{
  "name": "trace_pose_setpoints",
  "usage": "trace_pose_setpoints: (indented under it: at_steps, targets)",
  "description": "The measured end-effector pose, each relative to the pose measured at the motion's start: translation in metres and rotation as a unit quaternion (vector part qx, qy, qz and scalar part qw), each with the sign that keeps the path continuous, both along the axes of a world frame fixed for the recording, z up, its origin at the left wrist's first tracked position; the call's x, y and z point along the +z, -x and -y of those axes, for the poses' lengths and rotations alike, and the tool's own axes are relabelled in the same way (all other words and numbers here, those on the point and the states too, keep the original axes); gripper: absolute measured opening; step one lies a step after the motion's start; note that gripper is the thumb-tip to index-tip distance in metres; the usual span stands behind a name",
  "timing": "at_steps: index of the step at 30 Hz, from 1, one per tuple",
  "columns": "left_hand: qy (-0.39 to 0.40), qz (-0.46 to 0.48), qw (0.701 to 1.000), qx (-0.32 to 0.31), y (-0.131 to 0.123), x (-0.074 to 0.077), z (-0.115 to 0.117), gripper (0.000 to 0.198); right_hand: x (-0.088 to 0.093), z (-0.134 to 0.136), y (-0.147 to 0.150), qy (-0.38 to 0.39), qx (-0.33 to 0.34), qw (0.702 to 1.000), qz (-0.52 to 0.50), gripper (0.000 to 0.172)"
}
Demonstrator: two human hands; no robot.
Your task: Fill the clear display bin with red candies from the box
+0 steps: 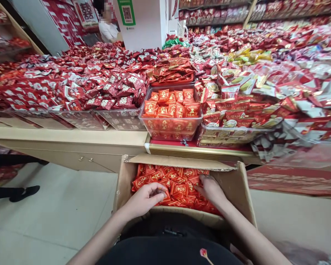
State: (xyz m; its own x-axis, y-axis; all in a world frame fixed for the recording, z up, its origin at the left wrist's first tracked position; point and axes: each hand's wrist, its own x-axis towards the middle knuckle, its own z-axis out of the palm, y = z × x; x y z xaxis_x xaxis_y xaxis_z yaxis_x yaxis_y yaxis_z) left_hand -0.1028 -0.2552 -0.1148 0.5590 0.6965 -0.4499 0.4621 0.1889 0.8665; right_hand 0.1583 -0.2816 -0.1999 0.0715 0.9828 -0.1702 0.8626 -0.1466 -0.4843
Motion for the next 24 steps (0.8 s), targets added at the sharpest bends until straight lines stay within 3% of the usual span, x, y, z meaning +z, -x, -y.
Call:
trace_pose_setpoints:
  at_steps: [3, 5, 6, 8, 10, 13, 16, 20, 24]
  targets:
    - [-0.007, 0.017, 1.000, 0.012, -0.012, -0.001, 0.000, 0.024, 0.020, 0.005, 0.002, -0.015, 0.000, 0.999, -0.048, 0.017]
    - [-0.018, 0.037, 0.999, 0.024, -0.024, 0.002, 0.000, 0.027, 0.039, 0.009, 0.010, -0.014, -0.028, 0.980, -0.199, 0.022]
    - [-0.014, 0.056, 0.998, 0.027, -0.030, 0.004, 0.001, 0.033, 0.050, 0.011, 0.015, -0.006, -0.051, 0.951, -0.306, 0.024]
    - [0.005, 0.101, 0.994, 0.030, -0.043, 0.009, 0.002, 0.044, 0.070, 0.013, 0.029, 0.021, -0.095, 0.859, -0.503, 0.030]
    - [0.020, 0.120, 0.992, 0.037, -0.053, 0.014, 0.002, 0.042, 0.086, 0.013, 0.042, 0.040, -0.112, 0.796, -0.594, 0.032]
    - [-0.009, 0.082, 0.996, 0.043, -0.058, 0.025, -0.001, 0.031, 0.098, 0.010, 0.052, 0.022, -0.120, 0.793, -0.597, 0.028]
    - [-0.063, 0.035, 0.997, 0.018, -0.053, 0.036, -0.005, 0.023, 0.099, 0.006, 0.053, 0.000, -0.127, 0.790, -0.599, 0.020]
    - [-0.081, 0.007, 0.996, 0.033, -0.045, 0.045, -0.010, 0.021, 0.098, 0.002, 0.054, 0.022, -0.148, 0.716, -0.682, 0.012]
    - [-0.057, 0.024, 0.996, 0.061, -0.043, 0.046, -0.010, 0.021, 0.101, 0.002, 0.062, 0.038, -0.193, 0.642, -0.741, 0.018]
